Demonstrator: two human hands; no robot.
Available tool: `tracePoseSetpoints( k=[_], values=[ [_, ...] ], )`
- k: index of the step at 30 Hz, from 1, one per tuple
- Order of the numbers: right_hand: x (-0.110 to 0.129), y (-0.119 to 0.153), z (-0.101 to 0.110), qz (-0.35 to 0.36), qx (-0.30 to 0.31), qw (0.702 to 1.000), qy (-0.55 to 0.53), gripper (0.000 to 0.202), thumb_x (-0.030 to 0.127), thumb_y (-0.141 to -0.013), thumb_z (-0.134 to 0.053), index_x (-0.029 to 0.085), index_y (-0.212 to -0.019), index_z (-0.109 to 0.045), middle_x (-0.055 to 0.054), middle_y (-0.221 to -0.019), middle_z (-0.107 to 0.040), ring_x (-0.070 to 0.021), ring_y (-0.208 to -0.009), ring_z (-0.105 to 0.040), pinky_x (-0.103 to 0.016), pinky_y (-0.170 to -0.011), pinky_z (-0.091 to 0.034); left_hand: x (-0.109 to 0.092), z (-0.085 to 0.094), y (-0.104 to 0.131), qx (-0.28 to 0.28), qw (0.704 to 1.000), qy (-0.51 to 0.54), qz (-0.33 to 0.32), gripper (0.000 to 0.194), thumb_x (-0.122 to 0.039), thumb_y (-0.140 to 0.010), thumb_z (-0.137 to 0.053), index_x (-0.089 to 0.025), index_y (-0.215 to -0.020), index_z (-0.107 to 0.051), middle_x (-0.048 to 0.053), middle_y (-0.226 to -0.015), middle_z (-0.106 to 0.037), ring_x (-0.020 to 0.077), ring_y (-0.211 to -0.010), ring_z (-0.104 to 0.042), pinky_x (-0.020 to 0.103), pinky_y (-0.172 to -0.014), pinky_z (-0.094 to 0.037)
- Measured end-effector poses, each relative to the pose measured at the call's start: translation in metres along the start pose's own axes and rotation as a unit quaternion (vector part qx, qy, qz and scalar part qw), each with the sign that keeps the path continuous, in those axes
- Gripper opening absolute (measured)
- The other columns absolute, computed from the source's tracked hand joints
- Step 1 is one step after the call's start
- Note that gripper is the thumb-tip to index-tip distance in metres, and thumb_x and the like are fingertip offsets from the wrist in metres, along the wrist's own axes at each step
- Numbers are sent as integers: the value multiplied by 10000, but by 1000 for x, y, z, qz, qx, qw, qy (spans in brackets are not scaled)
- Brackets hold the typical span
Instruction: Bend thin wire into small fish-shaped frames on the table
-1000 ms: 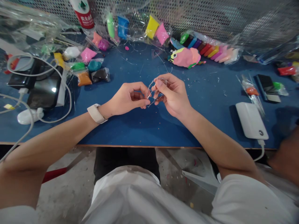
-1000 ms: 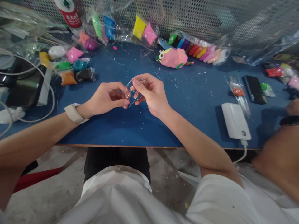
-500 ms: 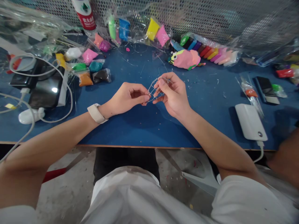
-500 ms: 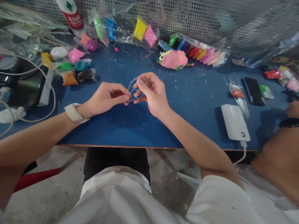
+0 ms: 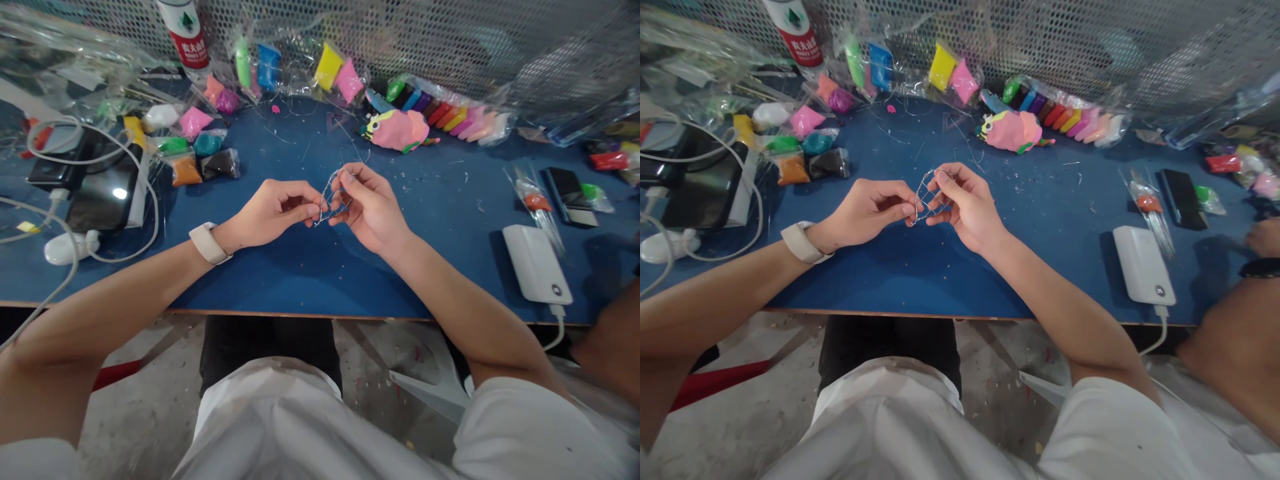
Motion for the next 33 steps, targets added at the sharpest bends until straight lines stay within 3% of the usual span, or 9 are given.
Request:
tracePoseSetpoints(
  k=[6, 11, 14, 18, 25, 33],
  values=[
    [-12, -2, 1, -46, -6, 999, -17, 535, 612, -867, -1052, 263, -1052, -690, 45, -929, -728, -98, -706, -696, -201, -516, -614, -2, 3, 2, -30, 996, -82, -16, 371, -544, -1112, -846, -186, -1015, -855, 91, -961, -858, 179, -843, -807, 292, -778, -669],
    [-11, -3, 4, -20, -25, 999, -14, 582, 640, -843, -1059, 279, -1056, -656, 50, -935, -730, -112, -745, -716, -213, -541, -639, -4, 8, 4, -68, 984, -164, -27, 183, -357, -1084, -860, -198, -999, -894, 77, -976, -880, 194, -882, -821, 300, -812, -670],
    [-8, -2, 5, -10, -39, 999, -5, 616, 668, -827, -1058, 288, -1075, -640, 51, -942, -735, -119, -770, -726, -219, -565, -658, -9, 11, 7, -89, 970, -216, -66, 111, -280, -1075, -852, -218, -1000, -907, 56, -959, -879, 190, -863, -820, 296, -781, -649],
    [-8, -1, 4, -13, -38, 999, 3, 631, 686, -814, -1059, 283, -1078, -650, 48, -951, -738, -117, -775, -724, -216, -569, -663, -18, 9, 13, -93, 944, -284, -141, 117, -279, -1106, -830, -239, -1021, -900, 30, -951, -871, 180, -836, -815, 305, -776, -634],
    [-11, 0, 5, -17, -32, 999, -4, 634, 679, -782, -1083, 266, -1036, -676, 40, -943, -737, -116, -784, -729, -214, -560, -667, -21, 0, 17, -70, 905, -365, -207, 159, -288, -1156, -754, -229, -1048, -854, 44, -956, -843, 198, -889, -810, 324, -808, -651],
    [-9, 1, 3, -28, -29, 999, 6, 605, 661, -828, -1065, 266, -1030, -654, 40, -908, -724, -124, -772, -740, -230, -569, -675, -18, -3, 16, -66, 916, -350, -186, 162, -278, -1135, -743, -233, -994, -810, 57, -945, -810, 215, -890, -769, 372, -848, -646]
  ],
)
Point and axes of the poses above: each hand's wrist, its own y-axis away from the middle knuckle, its own z-axis out of the back of the hand, x = y × z, the point moved 8 cm from there along -y, towards the middle knuckle
